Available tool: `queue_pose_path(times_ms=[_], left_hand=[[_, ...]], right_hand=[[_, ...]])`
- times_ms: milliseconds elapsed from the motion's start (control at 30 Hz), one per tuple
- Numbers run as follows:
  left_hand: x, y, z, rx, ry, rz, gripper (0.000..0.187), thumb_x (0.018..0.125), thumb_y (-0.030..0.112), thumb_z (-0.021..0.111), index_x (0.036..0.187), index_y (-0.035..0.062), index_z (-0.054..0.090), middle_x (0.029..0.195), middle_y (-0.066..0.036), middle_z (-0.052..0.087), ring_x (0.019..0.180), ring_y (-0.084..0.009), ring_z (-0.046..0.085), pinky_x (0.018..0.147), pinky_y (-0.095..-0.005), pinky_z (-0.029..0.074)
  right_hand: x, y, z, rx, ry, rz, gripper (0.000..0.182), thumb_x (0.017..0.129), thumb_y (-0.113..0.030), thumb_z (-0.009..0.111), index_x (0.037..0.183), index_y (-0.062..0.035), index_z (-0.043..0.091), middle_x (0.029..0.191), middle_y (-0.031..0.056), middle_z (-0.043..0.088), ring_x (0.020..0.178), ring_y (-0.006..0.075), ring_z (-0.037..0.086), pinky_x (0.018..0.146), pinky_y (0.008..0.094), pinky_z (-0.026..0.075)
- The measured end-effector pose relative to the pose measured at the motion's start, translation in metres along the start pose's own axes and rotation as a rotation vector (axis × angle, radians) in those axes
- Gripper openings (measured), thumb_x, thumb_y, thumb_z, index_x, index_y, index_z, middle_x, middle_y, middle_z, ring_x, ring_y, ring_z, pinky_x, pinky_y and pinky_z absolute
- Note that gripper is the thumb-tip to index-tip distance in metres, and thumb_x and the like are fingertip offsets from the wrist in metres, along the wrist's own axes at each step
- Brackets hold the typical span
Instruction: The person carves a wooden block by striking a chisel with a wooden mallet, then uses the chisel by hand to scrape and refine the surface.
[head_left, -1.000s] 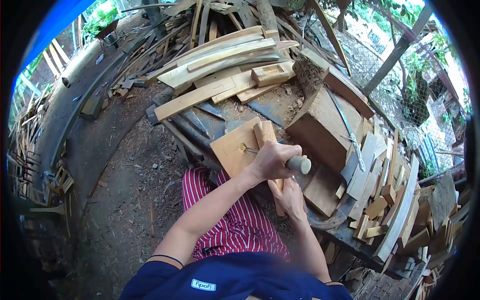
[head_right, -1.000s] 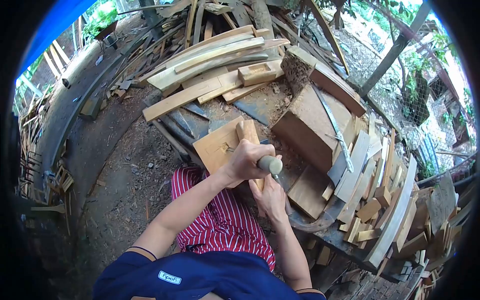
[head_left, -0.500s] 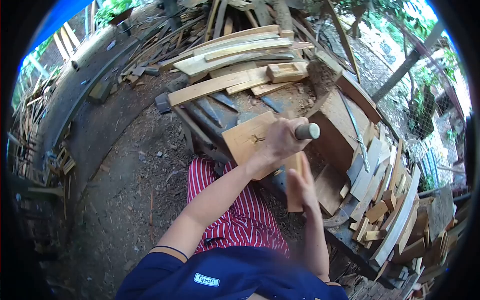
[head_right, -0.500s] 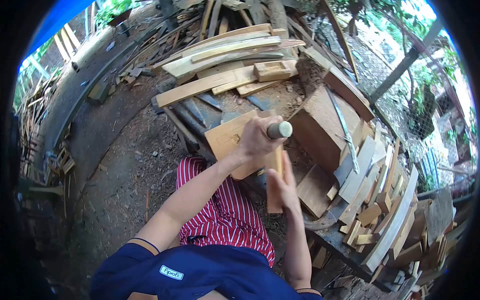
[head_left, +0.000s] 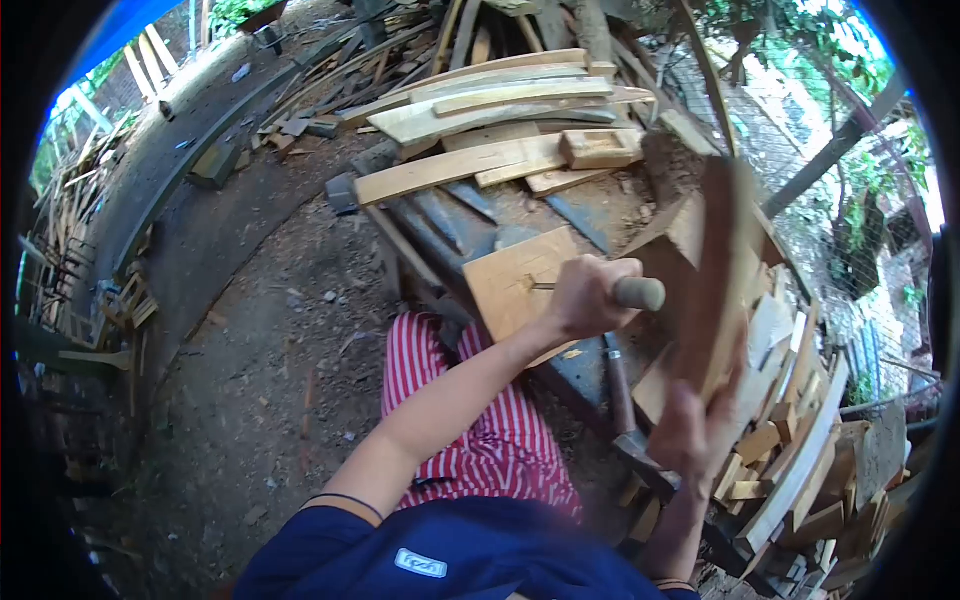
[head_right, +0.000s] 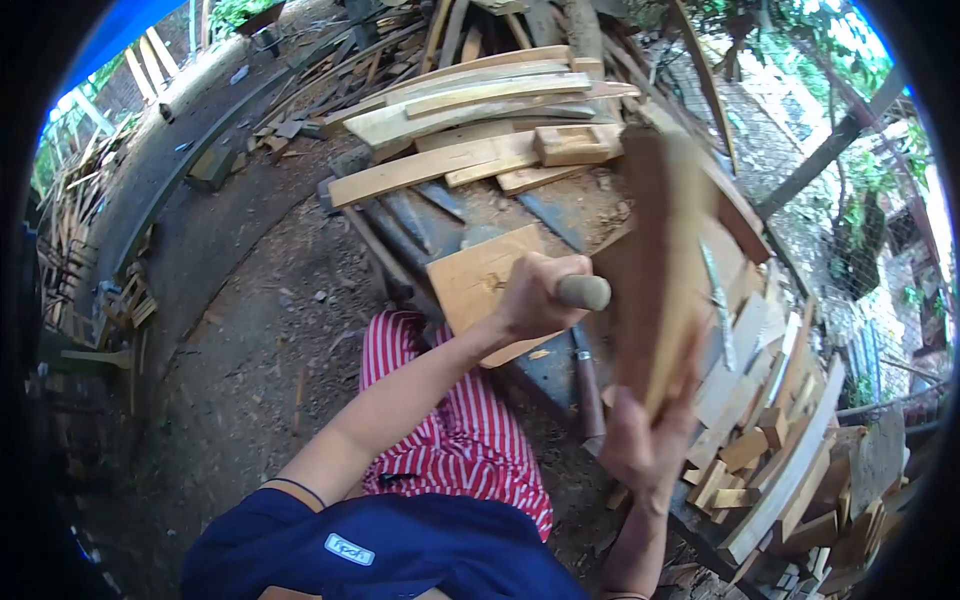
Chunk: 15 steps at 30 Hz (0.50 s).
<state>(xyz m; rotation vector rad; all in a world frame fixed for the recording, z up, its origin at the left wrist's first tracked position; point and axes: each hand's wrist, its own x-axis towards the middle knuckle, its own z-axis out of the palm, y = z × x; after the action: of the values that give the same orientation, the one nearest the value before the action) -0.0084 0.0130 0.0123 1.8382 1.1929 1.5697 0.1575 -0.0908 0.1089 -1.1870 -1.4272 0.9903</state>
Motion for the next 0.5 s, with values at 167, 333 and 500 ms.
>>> queue_pose_path(times_ms=[167, 333, 500], left_hand=[[0.001, -0.001, 0.004, 0.056, 0.001, 0.085, 0.019, 0.066, 0.010, 0.074, 0.068, 0.0087, 0.055, 0.061, -0.012, 0.058, 0.056, -0.0310, 0.061, 0.051, -0.0385, 0.046], [-0.005, 0.001, 0.003, 0.076, -0.035, 0.004, 0.021, 0.066, 0.020, 0.074, 0.068, 0.0119, 0.055, 0.061, -0.013, 0.059, 0.059, -0.0338, 0.063, 0.052, -0.0437, 0.046], [-0.005, 0.001, 0.000, 0.046, -0.026, -0.009, 0.021, 0.067, 0.022, 0.074, 0.069, 0.0123, 0.055, 0.061, -0.012, 0.059, 0.059, -0.0336, 0.063, 0.052, -0.0427, 0.047]], right_hand=[[-0.008, 0.027, -0.007, -0.342, -0.106, 0.116, 0.080, 0.082, -0.023, 0.059, 0.152, -0.0045, 0.023, 0.120, 0.0168, 0.056, 0.103, 0.0263, 0.059, 0.088, 0.0329, 0.048], [-0.007, 0.016, -0.014, -0.191, -0.025, -0.113, 0.081, 0.083, -0.020, 0.060, 0.153, -0.0115, 0.021, 0.110, 0.0169, 0.063, 0.091, 0.0225, 0.062, 0.079, 0.0347, 0.050], [-0.010, 0.024, -0.005, -0.435, -0.139, -0.057, 0.076, 0.087, -0.015, 0.057, 0.153, -0.0082, 0.021, 0.123, 0.0182, 0.059, 0.104, 0.0253, 0.062, 0.080, 0.0347, 0.052]])
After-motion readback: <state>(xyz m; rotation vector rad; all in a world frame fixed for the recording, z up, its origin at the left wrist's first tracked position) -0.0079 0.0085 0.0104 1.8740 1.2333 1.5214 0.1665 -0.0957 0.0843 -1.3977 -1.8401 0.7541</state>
